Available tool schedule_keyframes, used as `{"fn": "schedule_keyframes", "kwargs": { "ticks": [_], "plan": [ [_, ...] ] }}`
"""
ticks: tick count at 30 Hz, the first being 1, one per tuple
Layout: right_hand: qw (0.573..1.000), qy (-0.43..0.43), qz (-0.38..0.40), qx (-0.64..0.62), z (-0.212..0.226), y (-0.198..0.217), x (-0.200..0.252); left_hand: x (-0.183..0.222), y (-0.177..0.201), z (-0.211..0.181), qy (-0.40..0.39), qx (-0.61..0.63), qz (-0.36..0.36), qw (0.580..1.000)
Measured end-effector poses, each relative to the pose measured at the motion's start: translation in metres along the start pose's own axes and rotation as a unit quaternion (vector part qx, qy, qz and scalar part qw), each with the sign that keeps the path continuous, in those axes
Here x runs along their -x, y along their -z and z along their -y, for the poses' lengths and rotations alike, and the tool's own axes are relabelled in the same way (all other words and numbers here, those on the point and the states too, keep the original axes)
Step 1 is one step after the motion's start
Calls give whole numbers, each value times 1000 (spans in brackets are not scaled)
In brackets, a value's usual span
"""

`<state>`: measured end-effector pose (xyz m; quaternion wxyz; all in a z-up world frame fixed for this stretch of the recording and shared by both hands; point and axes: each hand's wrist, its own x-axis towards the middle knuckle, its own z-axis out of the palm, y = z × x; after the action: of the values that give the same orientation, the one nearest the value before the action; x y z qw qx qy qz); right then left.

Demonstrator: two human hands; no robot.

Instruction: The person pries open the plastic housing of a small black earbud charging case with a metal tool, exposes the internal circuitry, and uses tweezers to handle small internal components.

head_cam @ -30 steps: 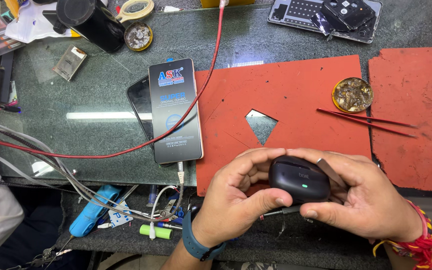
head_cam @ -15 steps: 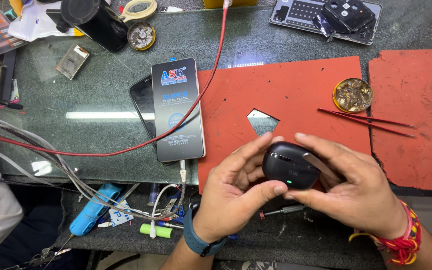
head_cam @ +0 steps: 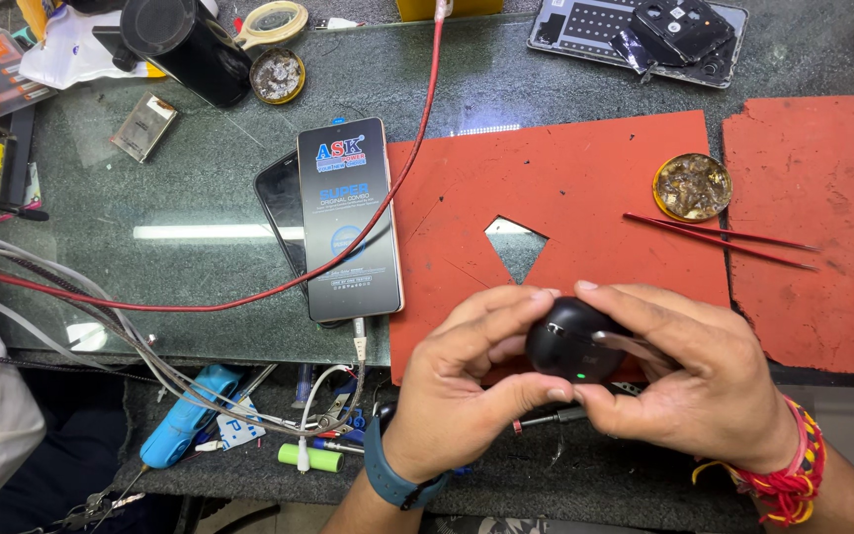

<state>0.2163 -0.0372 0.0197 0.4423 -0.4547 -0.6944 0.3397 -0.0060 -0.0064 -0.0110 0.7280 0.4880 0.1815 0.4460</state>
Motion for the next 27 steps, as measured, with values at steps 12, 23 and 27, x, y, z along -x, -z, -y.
{"fn": "schedule_keyframes", "kwargs": {
  "ticks": [12,23,27],
  "plan": [
    [978,168,-42,115,-3,-5,2,3,-7,-2,-71,-184,-39,980],
    [974,-99,62,-194,-29,7,28,10,-5,11,-181,-160,-28,970],
    [974,-113,73,-185,-35,8,29,8,0,6,-177,-236,-14,955]
  ]
}}
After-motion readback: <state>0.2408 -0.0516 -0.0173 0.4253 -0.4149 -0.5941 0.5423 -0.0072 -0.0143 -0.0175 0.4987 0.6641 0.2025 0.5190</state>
